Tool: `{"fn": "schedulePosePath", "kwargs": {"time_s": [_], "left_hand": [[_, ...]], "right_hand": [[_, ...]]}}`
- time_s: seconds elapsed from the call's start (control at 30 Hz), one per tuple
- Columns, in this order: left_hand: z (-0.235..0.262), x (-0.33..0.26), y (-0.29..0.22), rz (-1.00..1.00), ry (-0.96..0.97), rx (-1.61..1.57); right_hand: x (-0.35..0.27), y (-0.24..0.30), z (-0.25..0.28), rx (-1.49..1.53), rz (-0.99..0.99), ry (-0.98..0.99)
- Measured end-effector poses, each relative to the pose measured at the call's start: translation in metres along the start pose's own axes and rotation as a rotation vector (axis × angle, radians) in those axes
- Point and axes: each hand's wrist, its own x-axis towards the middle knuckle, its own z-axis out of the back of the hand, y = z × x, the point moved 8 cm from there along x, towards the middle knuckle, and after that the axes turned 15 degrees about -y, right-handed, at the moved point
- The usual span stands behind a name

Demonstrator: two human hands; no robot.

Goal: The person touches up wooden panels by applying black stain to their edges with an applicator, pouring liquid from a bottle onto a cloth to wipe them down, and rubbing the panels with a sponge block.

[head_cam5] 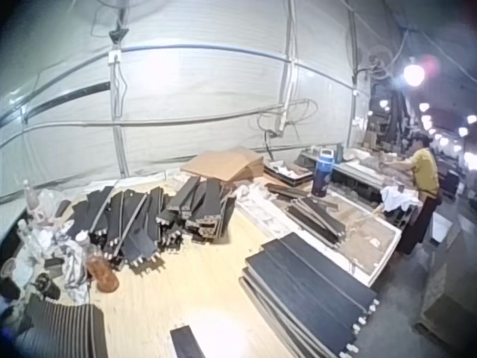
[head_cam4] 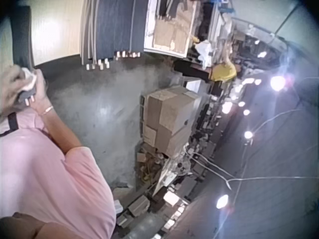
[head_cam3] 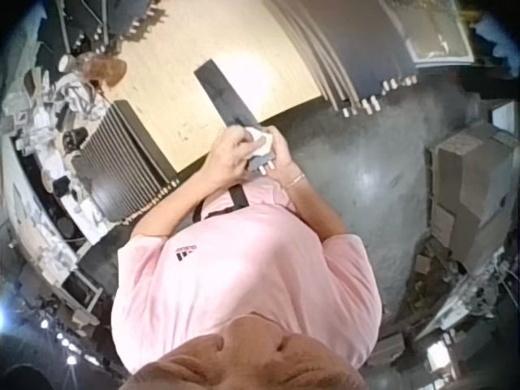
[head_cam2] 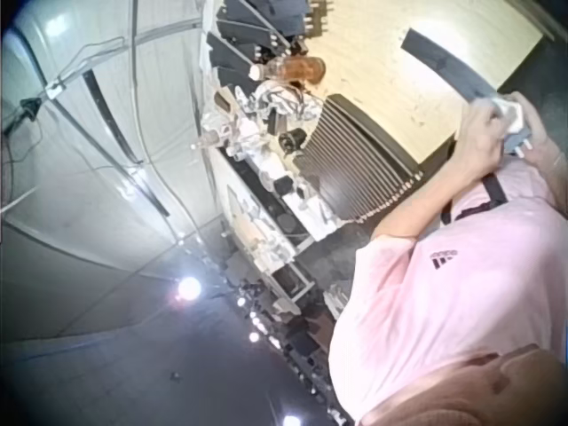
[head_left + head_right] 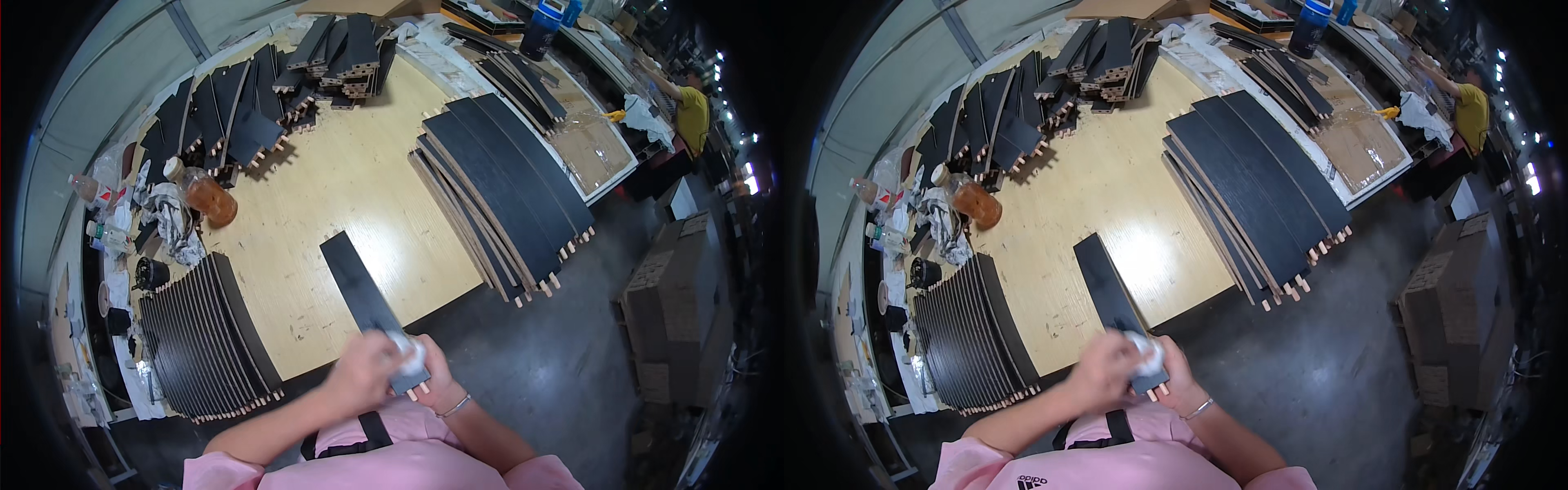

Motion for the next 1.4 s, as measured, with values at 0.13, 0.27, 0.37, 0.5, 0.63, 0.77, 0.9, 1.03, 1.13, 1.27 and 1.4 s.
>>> {"fn": "schedulePosePath", "kwargs": {"time_s": [0.13,0.27,0.37,0.5,0.63,0.77,0.9,1.03,1.13,1.27,1.4], "left_hand": [[0.006,-0.002,0.029,0.075,-0.063,-0.011],[0.003,-0.003,0.027,0.133,-0.099,0.039],[-0.007,-0.008,0.005,0.038,0.089,-0.101],[0.018,0.036,0.175,0.257,-0.240,0.145],[0.038,0.049,0.208,0.454,-0.386,0.239],[-0.009,-0.015,0.083,0.133,-0.175,0.134],[-0.019,-0.020,0.031,-0.003,-0.105,-0.021],[0.027,0.041,0.148,0.313,-0.370,0.210],[0.016,0.037,0.129,0.240,-0.344,0.242],[-0.009,-0.012,0.009,0.031,-0.138,-0.091],[0.037,-0.014,0.071,0.030,-0.288,0.101]], "right_hand": [[-0.001,-0.005,0.004,-0.017,0.002,-0.007],[-0.005,0.003,-0.004,0.001,-0.007,0.001],[0.002,0.010,0.021,0.029,0.119,-0.190],[-0.001,-0.005,0.003,-0.044,-0.063,0.038],[0.000,-0.011,0.007,0.022,-0.108,0.038],[0.002,0.001,0.020,0.048,-0.060,0.066],[0.006,-0.007,0.044,0.045,-0.030,-0.038],[0.002,-0.005,0.015,-0.026,-0.118,0.059],[0.000,0.008,0.012,-0.016,-0.111,0.088],[-0.010,0.027,0.018,-0.021,-0.007,-0.003],[-0.030,0.046,0.012,-0.079,-0.057,0.038]]}}
